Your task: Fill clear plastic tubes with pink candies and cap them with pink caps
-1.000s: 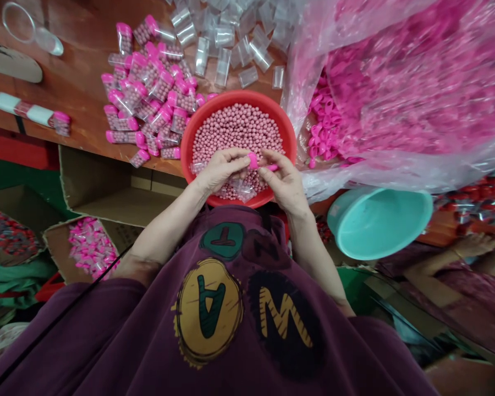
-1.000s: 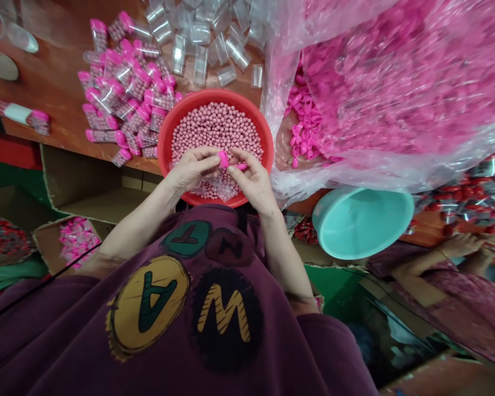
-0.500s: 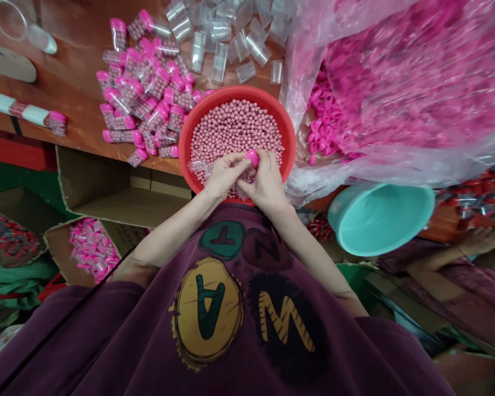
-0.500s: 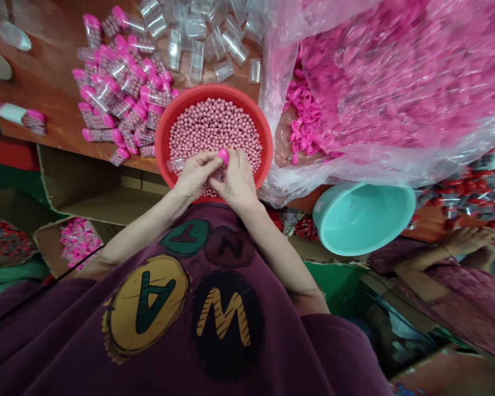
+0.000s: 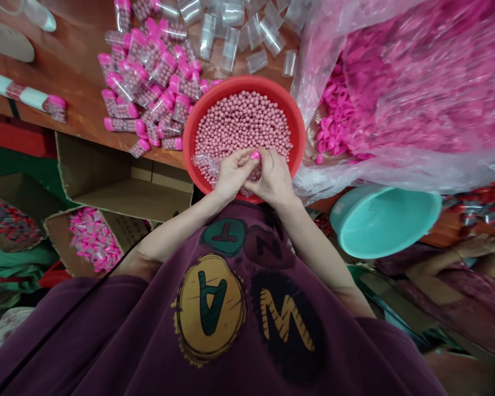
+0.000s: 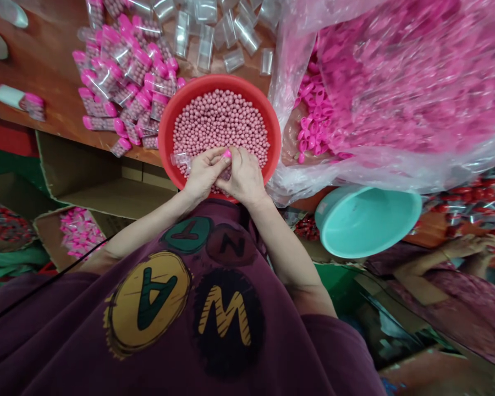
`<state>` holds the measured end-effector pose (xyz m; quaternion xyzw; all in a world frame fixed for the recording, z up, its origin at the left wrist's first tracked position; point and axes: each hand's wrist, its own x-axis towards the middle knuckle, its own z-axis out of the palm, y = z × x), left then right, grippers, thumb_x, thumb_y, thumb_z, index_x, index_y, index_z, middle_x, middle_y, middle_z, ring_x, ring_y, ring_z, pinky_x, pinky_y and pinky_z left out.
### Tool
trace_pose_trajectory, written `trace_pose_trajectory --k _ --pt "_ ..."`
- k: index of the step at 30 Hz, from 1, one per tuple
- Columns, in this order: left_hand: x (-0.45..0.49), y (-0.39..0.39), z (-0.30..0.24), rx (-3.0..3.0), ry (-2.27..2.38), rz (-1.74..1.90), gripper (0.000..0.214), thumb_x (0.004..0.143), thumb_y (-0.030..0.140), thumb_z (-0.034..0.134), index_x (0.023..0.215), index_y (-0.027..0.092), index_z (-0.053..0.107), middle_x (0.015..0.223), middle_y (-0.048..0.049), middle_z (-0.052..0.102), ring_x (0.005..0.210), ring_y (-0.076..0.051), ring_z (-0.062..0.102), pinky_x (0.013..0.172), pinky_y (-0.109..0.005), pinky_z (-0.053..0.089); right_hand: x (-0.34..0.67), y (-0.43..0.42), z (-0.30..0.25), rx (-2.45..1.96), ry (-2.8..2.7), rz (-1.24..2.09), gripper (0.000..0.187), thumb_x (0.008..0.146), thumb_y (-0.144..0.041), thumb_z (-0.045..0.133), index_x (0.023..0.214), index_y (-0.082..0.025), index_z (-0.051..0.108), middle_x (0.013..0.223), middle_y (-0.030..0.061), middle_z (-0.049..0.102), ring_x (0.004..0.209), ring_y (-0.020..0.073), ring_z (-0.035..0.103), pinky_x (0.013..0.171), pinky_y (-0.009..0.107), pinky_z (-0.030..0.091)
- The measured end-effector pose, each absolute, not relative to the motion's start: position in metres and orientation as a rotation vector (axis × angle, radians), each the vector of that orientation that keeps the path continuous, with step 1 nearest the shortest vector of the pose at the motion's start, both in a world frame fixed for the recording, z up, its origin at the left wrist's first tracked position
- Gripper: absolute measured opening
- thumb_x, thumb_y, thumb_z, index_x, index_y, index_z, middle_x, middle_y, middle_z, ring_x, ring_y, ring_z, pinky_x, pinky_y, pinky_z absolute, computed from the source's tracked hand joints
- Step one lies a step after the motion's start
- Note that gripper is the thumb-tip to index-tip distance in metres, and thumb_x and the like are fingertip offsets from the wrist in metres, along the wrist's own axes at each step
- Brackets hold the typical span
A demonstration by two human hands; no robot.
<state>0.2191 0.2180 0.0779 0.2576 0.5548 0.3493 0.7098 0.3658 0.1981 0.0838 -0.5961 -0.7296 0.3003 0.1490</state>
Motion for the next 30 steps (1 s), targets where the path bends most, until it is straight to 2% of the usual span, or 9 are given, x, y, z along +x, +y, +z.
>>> trace_pose_trajectory --k 7,11,15,18,21,23,25,27,30 --pt "0.207 0.217 0.073 0.61 1.341 0.702 0.011 0.098 0.021 0.074 0.108 0.016 0.077 0.098 -0.0067 0.083 0.091 -0.018 0.079 0.088 -0.034 0.067 0.338 0.192 0.08 -1.776 -1.994 1.012 0.06 0.092 -0.041 0.073 0.142 -0.012 0.057 0.128 0.0225 0.069 0.12 0.0422 0.066 0.104 0.064 0.058" --pt "0.146 0.213 0.086 0.878 1.462 0.799 0.03 0.098 0.036 0.078 0.122 0.019 0.074 0.109 -0.0068 0.083 0.087 -0.016 0.077 0.082 -0.032 0.066 0.317 0.195 0.08 -1.531 -1.934 1.226 0.074 0.098 -0.04 0.069 0.161 -0.012 0.043 0.149 0.023 0.064 0.132 0.0368 0.065 0.112 0.055 0.058" --pt "0.059 0.207 0.081 0.997 1.72 0.948 0.042 0.099 0.052 0.077 0.127 0.023 0.067 0.106 -0.003 0.081 0.081 -0.015 0.074 0.075 -0.031 0.064 0.305 0.217 0.077 -1.51 -2.061 1.144 0.047 0.107 -0.039 0.058 0.147 -0.015 0.061 0.138 0.0195 0.069 0.129 0.037 0.064 0.114 0.056 0.055" --pt "0.005 0.202 0.066 0.989 2.011 0.845 0.03 0.101 0.04 0.075 0.12 0.019 0.067 0.102 -0.0011 0.079 0.088 -0.015 0.071 0.088 -0.037 0.063 0.287 0.234 0.075 -1.505 -2.234 1.08 0.04 0.106 -0.036 0.063 0.14 -0.015 0.067 0.137 0.0199 0.067 0.128 0.0392 0.061 0.113 0.059 0.054" --pt "-0.015 0.199 0.063 1.176 2.162 0.571 0.027 0.098 0.023 0.072 0.123 0.013 0.069 0.119 -0.0054 0.078 0.113 -0.022 0.067 0.112 -0.047 0.054 0.261 0.245 0.071 -1.53 -2.309 1.048 0.037 0.104 -0.032 0.066 0.137 -0.014 0.068 0.136 0.0203 0.066 0.13 0.0401 0.059 0.115 0.061 0.052" --pt "-0.003 0.2 0.07 1.326 2.175 0.556 0.026 0.098 0.021 0.066 0.123 0.013 0.071 0.126 -0.0078 0.075 0.124 -0.025 0.065 0.117 -0.048 0.05 0.249 0.249 0.065 -1.549 -2.314 1.063 0.031 0.104 -0.026 0.063 0.132 -0.013 0.069 0.135 0.0211 0.067 0.131 0.0404 0.058 0.116 0.063 0.05" --pt "0.025 0.203 0.077 1.304 2.118 0.662 0.024 0.101 0.026 0.06 0.119 0.016 0.072 0.118 -0.0073 0.077 0.113 -0.022 0.07 0.107 -0.044 0.056 0.247 0.253 0.057 -1.569 -2.252 1.116 0.025 0.105 -0.022 0.059 0.124 -0.013 0.071 0.132 0.0213 0.068 0.129 0.0393 0.059 0.116 0.063 0.05" --pt "0.059 0.208 0.081 1.101 1.981 0.747 0.026 0.102 0.032 0.058 0.122 0.019 0.07 0.106 -0.0048 0.078 0.088 -0.017 0.072 0.086 -0.036 0.061 0.257 0.256 0.049 -1.554 -2.101 1.216 0.022 0.106 -0.024 0.056 0.119 -0.015 0.072 0.126 0.0186 0.071 0.124 0.0353 0.063 0.115 0.058 0.052" --pt "0.103 0.219 0.078 0.848 1.716 0.791 0.04 0.097 0.038 0.069 0.133 0.02 0.066 0.101 -0.0035 0.078 0.067 -0.012 0.067 0.069 -0.029 0.057 0.285 0.257 0.042 -1.385 -1.781 1.454 0.028 0.106 -0.033 0.055 0.125 -0.019 0.07 0.125 0.0131 0.074 0.12 0.0287 0.067 0.112 0.051 0.055"
